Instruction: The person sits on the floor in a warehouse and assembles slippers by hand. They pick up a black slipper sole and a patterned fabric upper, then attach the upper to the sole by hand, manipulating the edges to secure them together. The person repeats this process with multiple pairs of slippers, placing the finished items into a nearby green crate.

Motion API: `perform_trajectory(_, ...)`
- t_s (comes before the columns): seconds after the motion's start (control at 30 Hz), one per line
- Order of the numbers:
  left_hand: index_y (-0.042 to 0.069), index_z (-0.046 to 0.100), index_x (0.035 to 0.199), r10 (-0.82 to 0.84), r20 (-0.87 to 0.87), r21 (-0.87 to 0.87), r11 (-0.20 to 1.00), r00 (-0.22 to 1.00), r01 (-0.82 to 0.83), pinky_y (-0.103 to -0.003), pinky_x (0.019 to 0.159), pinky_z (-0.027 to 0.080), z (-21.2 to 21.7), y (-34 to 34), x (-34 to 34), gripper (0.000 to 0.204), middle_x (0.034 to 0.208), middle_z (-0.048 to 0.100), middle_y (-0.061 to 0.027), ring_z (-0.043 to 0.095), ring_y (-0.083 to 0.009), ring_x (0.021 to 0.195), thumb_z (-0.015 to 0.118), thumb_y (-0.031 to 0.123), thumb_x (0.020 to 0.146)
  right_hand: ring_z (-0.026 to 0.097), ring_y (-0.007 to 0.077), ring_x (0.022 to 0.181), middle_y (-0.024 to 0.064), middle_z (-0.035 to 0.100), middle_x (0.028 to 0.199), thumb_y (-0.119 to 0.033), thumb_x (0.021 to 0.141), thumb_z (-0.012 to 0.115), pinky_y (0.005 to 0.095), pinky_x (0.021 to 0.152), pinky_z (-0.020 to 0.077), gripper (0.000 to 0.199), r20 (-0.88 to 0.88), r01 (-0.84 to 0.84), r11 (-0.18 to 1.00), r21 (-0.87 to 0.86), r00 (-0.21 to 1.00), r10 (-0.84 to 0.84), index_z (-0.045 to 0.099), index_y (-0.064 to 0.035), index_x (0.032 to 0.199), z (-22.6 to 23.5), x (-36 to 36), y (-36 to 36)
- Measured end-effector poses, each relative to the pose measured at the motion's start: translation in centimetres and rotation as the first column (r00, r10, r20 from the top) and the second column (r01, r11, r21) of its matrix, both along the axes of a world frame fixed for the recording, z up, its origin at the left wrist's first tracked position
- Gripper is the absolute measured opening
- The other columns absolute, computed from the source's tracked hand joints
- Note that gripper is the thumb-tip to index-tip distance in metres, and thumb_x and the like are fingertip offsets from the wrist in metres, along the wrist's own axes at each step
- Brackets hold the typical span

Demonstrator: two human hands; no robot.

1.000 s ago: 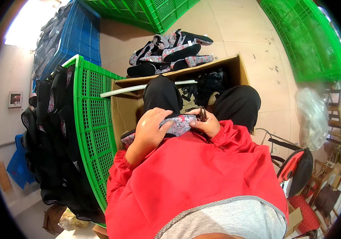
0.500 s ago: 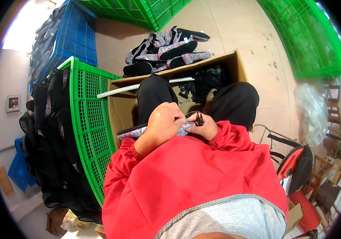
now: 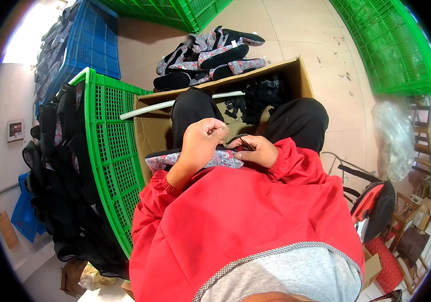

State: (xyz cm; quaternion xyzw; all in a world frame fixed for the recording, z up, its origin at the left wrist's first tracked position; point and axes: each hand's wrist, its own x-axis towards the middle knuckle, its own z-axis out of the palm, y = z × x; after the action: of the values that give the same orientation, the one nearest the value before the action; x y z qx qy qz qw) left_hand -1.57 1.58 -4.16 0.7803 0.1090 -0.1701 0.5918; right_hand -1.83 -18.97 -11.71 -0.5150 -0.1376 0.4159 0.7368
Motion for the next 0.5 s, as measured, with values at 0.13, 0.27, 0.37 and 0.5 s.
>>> perform_trajectory(0.13,-0.002,0.064,0.104,0.029,0.071,-0.061,0.998,0.997,-0.025,-0.023,0.071,0.053,-0.7,-0.2,0.0,0.015,0.093,0.067,-0.0049,0.061,-0.0098,0.077,0.062,0.000,0.090,0.060,0.0072,0.083,0.0037,0.068,0.093,-0.004,0.090,0.069,0.0230,0.077,0.0496,0.016,-0.130,0.140,0.989,-0.057,0.981,-0.146,0.067,0.0007,0.105,0.6,-0.1,0.7)
perform_trajectory(0.27,-0.002,0.058,0.112,0.022,0.135,-0.117,0.993,0.991,-0.006,-0.027,0.081,0.055,-1.0,-0.2,0.1,0.023,0.106,0.062,-0.0080,0.061,-0.0125,0.092,0.057,-0.005,0.090,0.060,0.0073,0.077,0.0015,0.067,0.086,-0.002,0.089,0.069,0.0228,0.071,0.0494,0.009,-0.167,0.142,0.967,-0.209,0.970,-0.179,0.065,-0.0004,0.097,0.8,0.3,0.8)
perform_trajectory(0.37,-0.002,0.056,0.113,-0.015,0.148,-0.079,0.997,0.989,0.027,-0.028,0.084,0.054,-1.4,0.0,0.1,0.024,0.108,0.061,-0.0083,0.060,-0.0141,0.097,0.055,-0.006,0.089,0.060,0.0072,0.079,0.0008,0.066,0.085,-0.002,0.089,0.068,0.0228,0.073,0.0492,0.009,-0.140,0.196,0.968,-0.155,0.966,-0.218,0.065,-0.0008,0.098,0.5,0.0,1.1)
perform_trajectory(0.5,-0.002,0.056,0.112,-0.012,0.172,-0.067,0.997,0.985,0.024,-0.028,0.086,0.054,-1.8,-0.1,0.1,0.024,0.107,0.061,-0.0081,0.061,-0.0147,0.097,0.055,-0.007,0.089,0.059,0.0069,0.081,0.0001,0.065,0.087,-0.002,0.090,0.068,0.0225,0.075,0.0485,0.012,-0.144,0.246,0.966,-0.078,0.956,-0.255,0.066,-0.0014,0.102,1.1,-0.1,1.6)
